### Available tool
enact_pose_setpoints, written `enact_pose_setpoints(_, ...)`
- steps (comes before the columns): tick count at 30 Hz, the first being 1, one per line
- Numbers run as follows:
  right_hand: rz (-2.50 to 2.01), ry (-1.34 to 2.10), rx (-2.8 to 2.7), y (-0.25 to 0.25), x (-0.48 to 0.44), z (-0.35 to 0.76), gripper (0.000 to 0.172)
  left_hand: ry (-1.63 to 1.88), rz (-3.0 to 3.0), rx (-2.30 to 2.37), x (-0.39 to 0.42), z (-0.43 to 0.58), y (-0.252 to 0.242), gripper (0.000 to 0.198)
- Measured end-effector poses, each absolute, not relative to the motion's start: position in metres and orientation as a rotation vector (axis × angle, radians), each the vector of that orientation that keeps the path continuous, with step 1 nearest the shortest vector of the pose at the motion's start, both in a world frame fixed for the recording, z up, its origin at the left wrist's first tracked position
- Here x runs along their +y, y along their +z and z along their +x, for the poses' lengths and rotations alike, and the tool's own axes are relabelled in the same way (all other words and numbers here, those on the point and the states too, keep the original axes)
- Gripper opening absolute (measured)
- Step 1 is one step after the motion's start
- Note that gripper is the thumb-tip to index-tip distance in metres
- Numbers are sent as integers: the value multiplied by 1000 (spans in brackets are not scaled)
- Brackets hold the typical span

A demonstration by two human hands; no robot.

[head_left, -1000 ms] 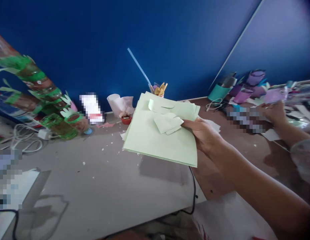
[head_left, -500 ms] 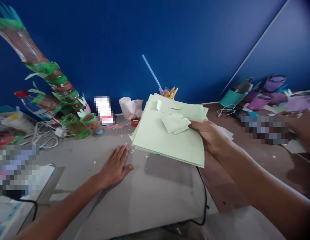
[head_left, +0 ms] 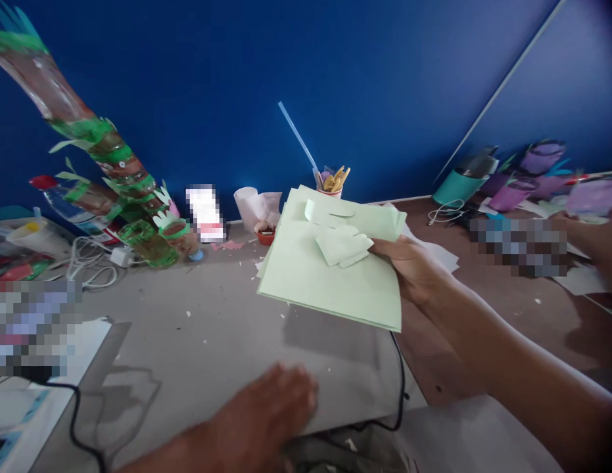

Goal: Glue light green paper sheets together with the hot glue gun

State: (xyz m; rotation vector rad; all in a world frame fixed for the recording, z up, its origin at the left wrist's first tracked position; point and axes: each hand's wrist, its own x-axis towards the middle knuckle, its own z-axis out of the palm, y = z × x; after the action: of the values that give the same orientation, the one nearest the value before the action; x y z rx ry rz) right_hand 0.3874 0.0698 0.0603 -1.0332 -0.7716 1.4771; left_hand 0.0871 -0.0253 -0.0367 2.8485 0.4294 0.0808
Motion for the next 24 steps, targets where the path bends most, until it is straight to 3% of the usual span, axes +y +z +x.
enact_pose_setpoints(5,-995,1423,-786,67,73,384,55,-28,2749,1060,56,113,-53,70)
enact_pose_setpoints(7,-996,1410,-776,70,71,384,57,-81,2746,992,53,127,-61,79)
enact_pose_setpoints(10,-1015,1401,-752,73,68,387,56,-12,2761,479,5,134,-65,85)
enact_pose_setpoints(12,-1028,1411,-737,72,67,389,56,25,2673,173,-32,129,-61,48)
enact_pose_setpoints(14,-1036,1420,-731,70,69,389,55,56,2609,108,-52,119,-54,38)
enact_pose_setpoints(20,-1019,1388,-734,66,80,387,57,169,2756,793,23,89,-39,56)
enact_pose_setpoints(24,-1032,1336,-733,66,79,393,56,48,2793,1101,65,102,-55,71)
